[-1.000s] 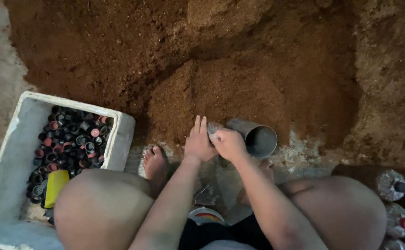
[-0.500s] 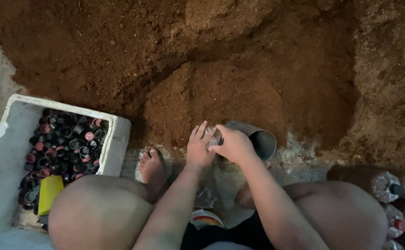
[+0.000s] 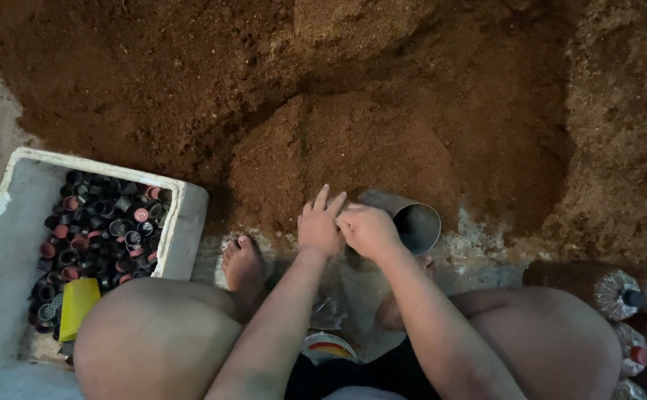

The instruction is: The person sits on the floor and fills plastic bottles with soil using a cylindrical metal container as a funnel. They place the filled bottles on the floor next to a pile of soil.

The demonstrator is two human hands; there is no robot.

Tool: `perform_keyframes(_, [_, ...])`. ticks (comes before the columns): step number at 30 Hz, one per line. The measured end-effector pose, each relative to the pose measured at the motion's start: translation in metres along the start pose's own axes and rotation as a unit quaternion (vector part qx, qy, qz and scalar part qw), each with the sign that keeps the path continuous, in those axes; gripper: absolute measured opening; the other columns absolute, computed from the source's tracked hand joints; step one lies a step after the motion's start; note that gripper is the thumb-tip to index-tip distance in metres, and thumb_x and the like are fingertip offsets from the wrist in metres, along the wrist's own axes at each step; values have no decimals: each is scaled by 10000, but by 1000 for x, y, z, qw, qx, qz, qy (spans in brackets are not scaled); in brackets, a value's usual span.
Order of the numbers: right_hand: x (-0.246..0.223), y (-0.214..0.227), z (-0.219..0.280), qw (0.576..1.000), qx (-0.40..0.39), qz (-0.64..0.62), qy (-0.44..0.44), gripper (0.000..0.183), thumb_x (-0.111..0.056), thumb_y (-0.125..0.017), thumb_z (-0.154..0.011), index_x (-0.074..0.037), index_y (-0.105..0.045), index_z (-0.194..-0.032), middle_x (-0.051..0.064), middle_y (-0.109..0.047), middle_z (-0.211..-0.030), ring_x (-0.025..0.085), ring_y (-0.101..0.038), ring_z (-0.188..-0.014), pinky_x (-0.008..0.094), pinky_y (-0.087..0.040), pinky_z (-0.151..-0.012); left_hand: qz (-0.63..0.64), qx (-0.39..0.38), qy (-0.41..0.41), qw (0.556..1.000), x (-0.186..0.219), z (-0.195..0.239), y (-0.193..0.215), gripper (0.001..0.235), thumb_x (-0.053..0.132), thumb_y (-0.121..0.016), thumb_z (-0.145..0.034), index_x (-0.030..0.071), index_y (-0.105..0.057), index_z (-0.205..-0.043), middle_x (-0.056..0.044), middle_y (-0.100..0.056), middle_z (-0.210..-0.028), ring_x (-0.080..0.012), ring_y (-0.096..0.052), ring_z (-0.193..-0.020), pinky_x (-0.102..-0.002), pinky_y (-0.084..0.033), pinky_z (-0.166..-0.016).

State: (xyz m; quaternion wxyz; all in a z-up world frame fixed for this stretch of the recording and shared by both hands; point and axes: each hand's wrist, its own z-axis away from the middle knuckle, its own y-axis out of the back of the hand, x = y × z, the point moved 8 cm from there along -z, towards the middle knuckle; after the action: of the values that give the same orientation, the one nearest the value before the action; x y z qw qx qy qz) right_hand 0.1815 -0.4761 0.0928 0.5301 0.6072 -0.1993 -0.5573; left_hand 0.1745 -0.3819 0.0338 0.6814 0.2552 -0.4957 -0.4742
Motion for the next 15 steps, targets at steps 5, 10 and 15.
perform_keyframes(5, [10, 13, 5, 991, -43, -87, -93, 104, -231, -644, -906, -148, -628, -846, 98, -559, -878, 315, -582, -856, 404, -494, -724, -19, 35, -30, 999, 9, 5, 5, 572, 318, -613, -888, 429, -544, -1445, 109, -206, -1689, -343, -416, -1420, -625, -500, -1043])
perform_keyframes(10, [25, 32, 15, 951, -105, -195, -214, 554, -359, -767, -771, -210, -694, -1299, 133, -654, -1214, 339, -629, -1210, 469, -529, -968, -4, 49, -47, 998, 7, 0, 1, 472, 261, -623, -891, 403, -643, -1341, 190, -237, -1677, -300, -366, -1466, -554, -462, -1094])
perform_keyframes(15, [71, -4, 14, 838, 82, -452, -295, 454, -181, -730, -778, -19, -720, -1202, 140, -681, -1064, 179, -630, -635, 312, -529, -485, -8, 40, -66, 997, 4, -7, -7, 415, 278, -668, -883, 422, -638, -1270, 251, -340, -1595, -239, -295, -1518, -581, -393, -1152])
